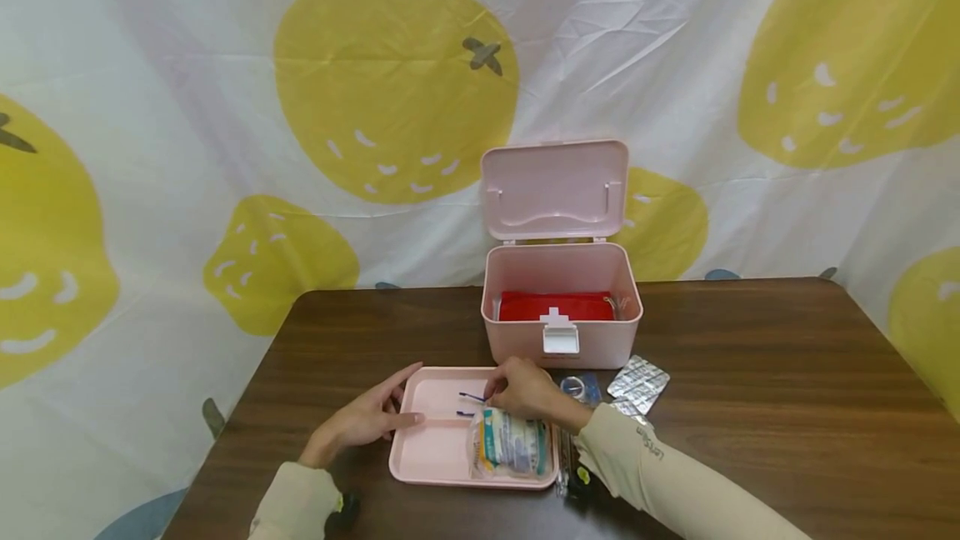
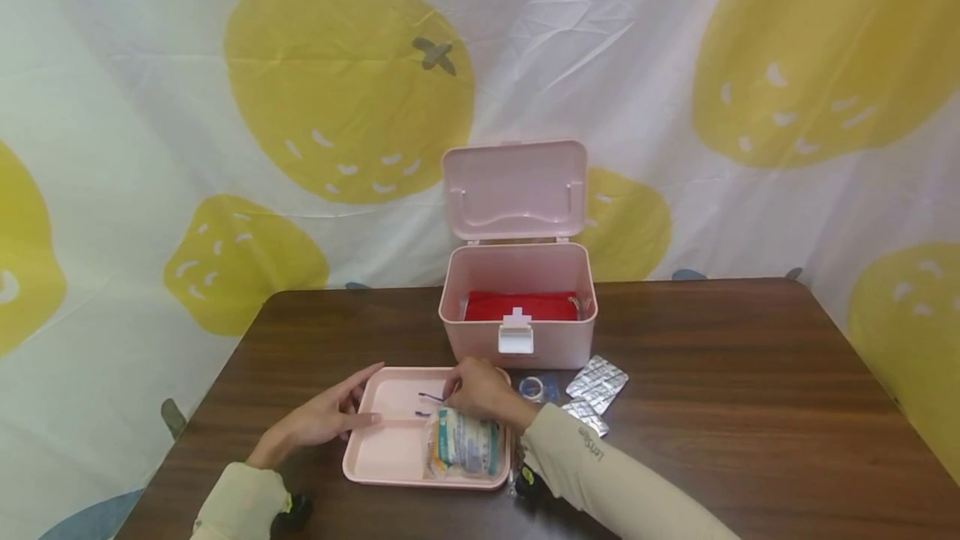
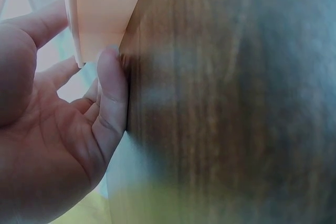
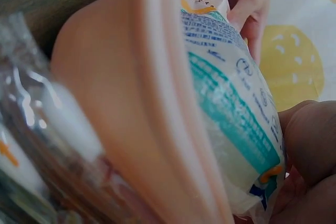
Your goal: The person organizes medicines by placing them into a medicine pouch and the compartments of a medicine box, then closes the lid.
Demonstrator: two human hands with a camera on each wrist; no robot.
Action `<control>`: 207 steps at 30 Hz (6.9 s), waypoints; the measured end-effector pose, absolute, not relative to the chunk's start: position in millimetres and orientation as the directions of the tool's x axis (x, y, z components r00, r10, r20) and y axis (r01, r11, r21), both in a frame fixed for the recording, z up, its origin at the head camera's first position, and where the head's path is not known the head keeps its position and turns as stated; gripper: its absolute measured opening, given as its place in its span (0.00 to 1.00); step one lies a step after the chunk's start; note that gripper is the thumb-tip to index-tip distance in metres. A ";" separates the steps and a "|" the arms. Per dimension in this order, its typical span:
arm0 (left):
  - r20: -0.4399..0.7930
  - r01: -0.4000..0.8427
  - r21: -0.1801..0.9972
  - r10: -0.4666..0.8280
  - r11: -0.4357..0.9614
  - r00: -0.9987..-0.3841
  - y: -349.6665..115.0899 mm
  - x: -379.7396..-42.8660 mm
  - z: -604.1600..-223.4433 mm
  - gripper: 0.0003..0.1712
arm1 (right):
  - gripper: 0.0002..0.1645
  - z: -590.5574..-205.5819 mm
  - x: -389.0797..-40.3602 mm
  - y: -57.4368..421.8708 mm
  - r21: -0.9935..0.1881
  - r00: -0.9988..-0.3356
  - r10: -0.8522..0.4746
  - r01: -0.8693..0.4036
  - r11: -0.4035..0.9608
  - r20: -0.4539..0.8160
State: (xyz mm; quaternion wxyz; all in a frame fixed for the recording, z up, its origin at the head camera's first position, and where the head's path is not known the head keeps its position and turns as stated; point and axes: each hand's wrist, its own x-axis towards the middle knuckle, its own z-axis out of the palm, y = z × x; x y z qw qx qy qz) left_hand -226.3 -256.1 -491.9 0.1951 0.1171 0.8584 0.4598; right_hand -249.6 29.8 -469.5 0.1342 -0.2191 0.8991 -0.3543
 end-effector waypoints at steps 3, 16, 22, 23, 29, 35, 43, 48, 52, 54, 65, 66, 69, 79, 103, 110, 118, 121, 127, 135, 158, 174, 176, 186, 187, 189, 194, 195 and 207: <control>-0.226 0.023 0.836 0.382 0.549 -0.896 -256.1 -226.7 -491.6 0.48 | 0.04 -467.0 -249.4 31.6 -0.693 -0.864 -0.495 -0.301 0.655 -0.093; -0.213 0.033 0.853 0.405 0.521 -0.889 -259.1 -227.3 -491.3 0.48 | 0.10 -441.9 -250.3 66.7 -0.716 -0.742 -0.669 -0.484 0.504 0.031; -0.221 0.015 0.865 0.408 0.501 -0.886 -260.0 -228.0 -490.5 0.47 | 0.10 -431.4 -242.3 91.5 -0.732 -0.700 -0.714 -0.500 0.462 0.027; -0.222 0.013 0.867 0.409 0.498 -0.885 -259.8 -228.1 -490.4 0.47 | 0.10 -430.1 -241.4 95.9 -0.747 -0.699 -0.714 -0.489 0.451 0.027; -0.227 0.009 0.860 0.398 0.510 -0.889 -258.6 -228.4 -491.3 0.48 | 0.09 -428.7 -239.5 126.7 -0.813 -0.708 -0.705 -0.433 0.388 0.041; -0.226 0.009 0.855 0.389 0.518 -0.893 -259.3 -225.9 -491.5 0.48 | 0.09 -436.2 -237.0 147.8 -0.816 -0.731 -0.680 -0.421 0.397 0.046; -0.221 0.014 0.861 0.398 0.509 -0.890 -259.2 -225.3 -490.3 0.47 | 0.13 -455.0 -234.4 157.8 -0.810 -0.728 -0.685 -0.419 0.411 0.029; -0.222 0.018 0.853 0.393 0.522 -0.892 -259.4 -226.3 -491.1 0.48 | 0.16 -462.7 -230.6 156.1 -0.802 -0.736 -0.676 -0.418 0.428 0.023; -0.224 0.017 0.847 0.387 0.531 -0.895 -259.2 -226.6 -492.1 0.48 | 0.17 -465.3 -228.0 154.2 -0.796 -0.748 -0.663 -0.404 0.451 0.004; -0.225 0.016 0.846 0.385 0.532 -0.895 -259.0 -226.4 -492.3 0.48 | 0.18 -467.2 -227.1 153.8 -0.792 -0.755 -0.656 -0.401 0.461 0.001; -0.221 0.018 0.848 0.385 0.529 -0.896 -259.0 -226.4 -492.0 0.48 | 0.28 -478.3 -218.2 146.2 -0.706 -0.804 -0.594 -0.444 0.552 0.040; -0.221 0.019 0.848 0.385 0.529 -0.896 -259.2 -226.5 -492.2 0.48 | 0.29 -478.8 -217.0 145.3 -0.686 -0.810 -0.585 -0.448 0.574 0.040; -0.222 0.018 0.848 0.387 0.529 -0.895 -259.5 -226.6 -492.0 0.48 | 0.31 -479.6 -213.8 142.9 -0.638 -0.827 -0.561 -0.450 0.625 0.034; -0.226 0.019 0.845 0.389 0.534 -0.893 -260.0 -226.5 -491.1 0.48 | 0.34 -479.8 -211.3 140.1 -0.557 -0.848 -0.527 -0.465 0.688 0.057; -0.241 0.003 0.830 0.364 0.557 -0.900 -257.3 -228.2 -488.6 0.47 | 0.14 -462.5 -227.7 157.1 -0.821 -0.792 -0.608 -0.308 0.481 -0.058; -0.251 -0.007 0.817 0.344 0.577 -0.905 -256.0 -228.4 -488.8 0.47 | 0.08 -453.7 -231.9 169.4 -0.835 -0.795 -0.599 -0.266 0.482 -0.093; -0.249 -0.007 0.820 0.345 0.573 -0.905 -255.6 -228.1 -488.0 0.47 | 0.06 -444.4 -233.0 180.2 -0.891 -0.834 -0.538 -0.145 0.431 -0.124; -0.245 -0.001 0.823 0.352 0.569 -0.903 -255.5 -228.4 -488.6 0.47 | 0.08 -444.0 -233.0 184.1 -0.919 -0.847 -0.507 -0.060 0.389 -0.159; -0.243 0.002 0.826 0.359 0.563 -0.901 -254.7 -227.4 -488.9 0.48 | 0.07 -442.2 -233.5 190.4 -0.931 -0.856 -0.495 -0.045 0.363 -0.152; -0.243 -0.002 0.825 0.353 0.564 -0.903 -254.4 -227.6 -489.6 0.47 | 0.15 -439.4 -234.8 198.4 -0.954 -0.859 -0.500 -0.048 0.296 -0.112; -0.240 0.011 0.820 0.360 0.572 -0.902 -254.8 -229.1 -489.3 0.47 | 0.23 -445.5 -220.8 115.8 -0.995 -0.864 -0.494 0.056 0.084 -0.091; -0.241 0.014 0.824 0.373 0.567 -0.896 -254.9 -230.4 -488.1 0.47 | 0.11 -443.4 -233.1 59.2 -0.883 -0.906 -0.414 -0.264 0.389 0.088; -0.236 0.021 0.828 0.382 0.560 -0.894 -254.5 -230.0 -487.4 0.47 | 0.11 -445.9 -235.2 55.5 -0.868 -0.910 -0.403 -0.280 0.409 0.103; -0.243 0.015 0.827 0.381 0.561 -0.892 -256.6 -229.8 -488.4 0.47 | 0.10 -454.8 -244.0 44.6 -0.823 -0.911 -0.376 -0.340 0.455 0.168; -0.246 0.012 0.827 0.380 0.563 -0.892 -257.0 -229.9 -488.8 0.48 | 0.10 -455.3 -244.4 43.9 -0.816 -0.911 -0.374 -0.345 0.464 0.172; -0.251 0.008 0.823 0.377 0.569 -0.891 -257.8 -230.6 -490.1 0.48 | 0.09 -456.5 -244.9 42.8 -0.804 -0.914 -0.371 -0.342 0.486 0.164; -0.251 0.009 0.821 0.374 0.571 -0.893 -258.1 -231.0 -490.3 0.48 | 0.10 -458.9 -244.4 40.3 -0.786 -0.914 -0.385 -0.331 0.522 0.129; -0.250 0.008 0.823 0.375 0.568 -0.892 -257.9 -230.9 -489.8 0.48 | 0.10 -459.5 -244.1 39.8 -0.784 -0.912 -0.388 -0.334 0.523 0.130; -0.263 -0.010 0.824 0.367 0.567 -0.892 -255.0 -229.0 -486.2 0.48 | 0.11 -463.7 -241.8 40.1 -0.757 -0.904 -0.411 -0.348 0.553 0.115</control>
